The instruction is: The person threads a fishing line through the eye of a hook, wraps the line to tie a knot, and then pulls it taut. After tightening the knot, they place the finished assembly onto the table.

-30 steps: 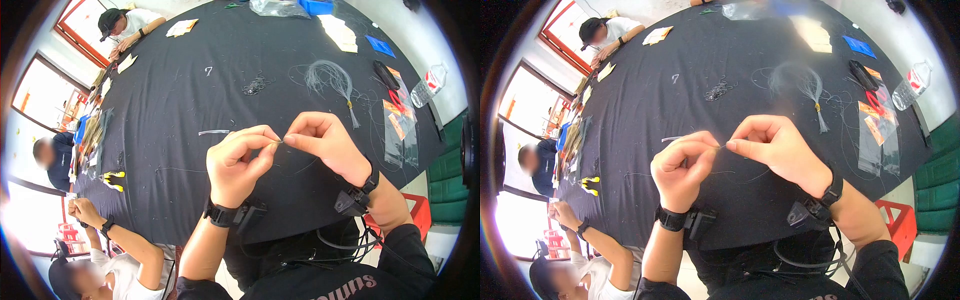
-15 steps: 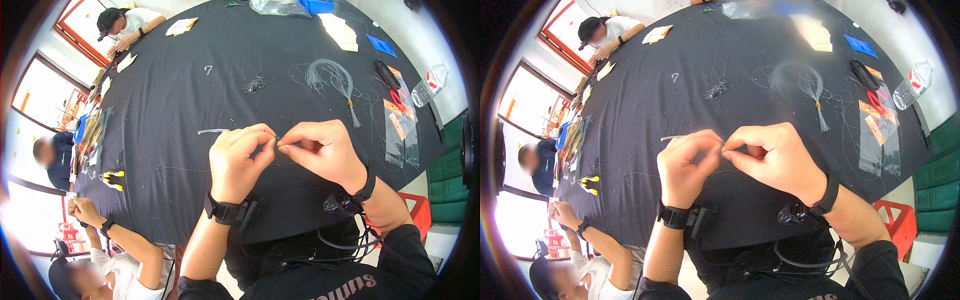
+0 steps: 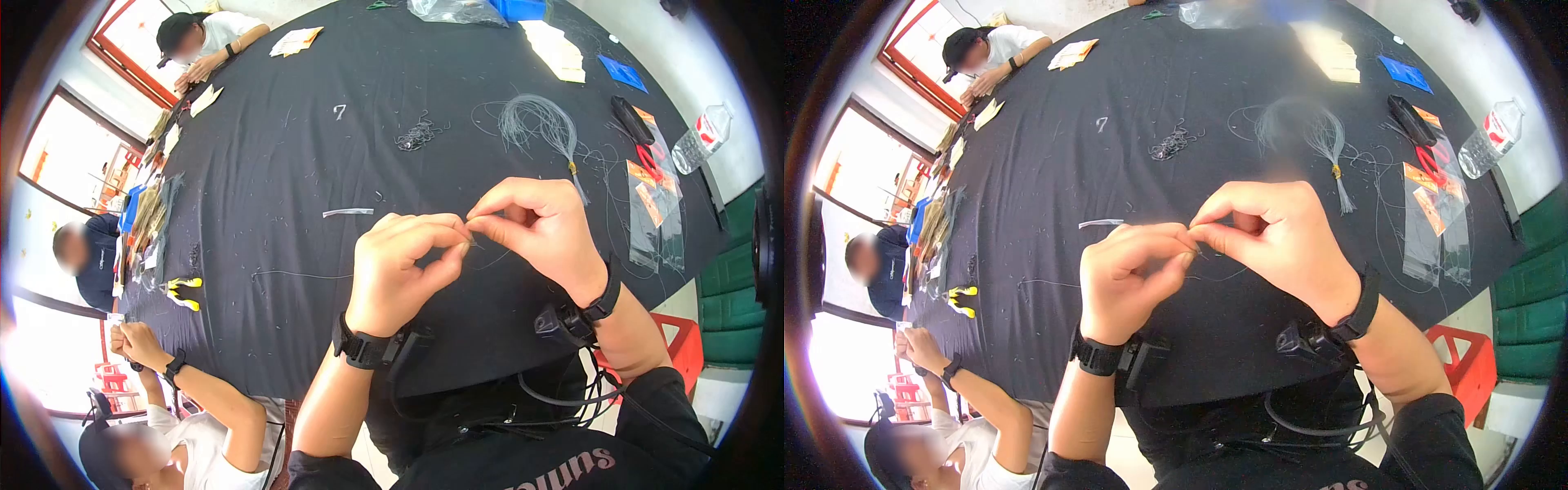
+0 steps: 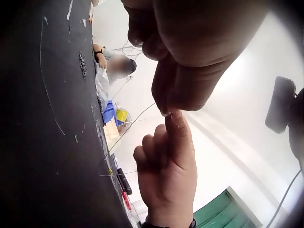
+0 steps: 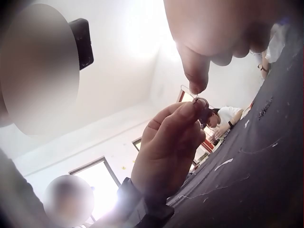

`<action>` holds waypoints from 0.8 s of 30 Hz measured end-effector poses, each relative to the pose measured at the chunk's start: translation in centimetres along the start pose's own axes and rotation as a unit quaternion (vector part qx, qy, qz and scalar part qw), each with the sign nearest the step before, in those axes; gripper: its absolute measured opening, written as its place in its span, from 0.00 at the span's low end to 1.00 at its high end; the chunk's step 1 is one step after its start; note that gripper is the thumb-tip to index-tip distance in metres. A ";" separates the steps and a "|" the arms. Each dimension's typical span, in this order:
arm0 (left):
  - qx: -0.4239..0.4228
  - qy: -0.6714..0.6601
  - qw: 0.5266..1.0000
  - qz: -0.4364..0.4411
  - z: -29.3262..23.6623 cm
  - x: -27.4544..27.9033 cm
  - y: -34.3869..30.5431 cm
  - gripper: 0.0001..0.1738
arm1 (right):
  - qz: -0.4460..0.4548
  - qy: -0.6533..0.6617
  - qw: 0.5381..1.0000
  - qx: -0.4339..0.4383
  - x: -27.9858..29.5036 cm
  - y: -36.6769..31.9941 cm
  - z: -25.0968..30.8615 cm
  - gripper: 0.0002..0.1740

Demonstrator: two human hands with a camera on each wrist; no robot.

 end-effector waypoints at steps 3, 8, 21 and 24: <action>0.022 -0.015 1.000 -0.003 0.0 0.3 0.0 0.05 | -0.008 0.009 1.000 -0.021 0.2 -0.1 -0.3 0.03; 0.043 -0.063 0.997 -0.016 0.5 0.4 -0.2 0.05 | -0.018 0.031 0.998 -0.055 0.2 -0.3 -0.7 0.03; 0.032 -0.072 0.994 -0.078 0.0 0.9 -0.6 0.05 | -0.039 0.296 0.929 -0.220 -2.7 -1.9 -2.6 0.06; 0.006 -0.061 0.994 -0.091 -0.3 1.0 -0.5 0.05 | -0.037 0.376 0.885 -0.271 -3.2 -2.3 -2.2 0.05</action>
Point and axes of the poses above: each hand's wrist, its own y-axis towards the middle knuckle, its own x-axis out of the back of the hand, z = x × y, the point moved 7 cm from there along y, towards the middle knuckle, and after that the axes turned 15 degrees about x, right-handed, at the moved point
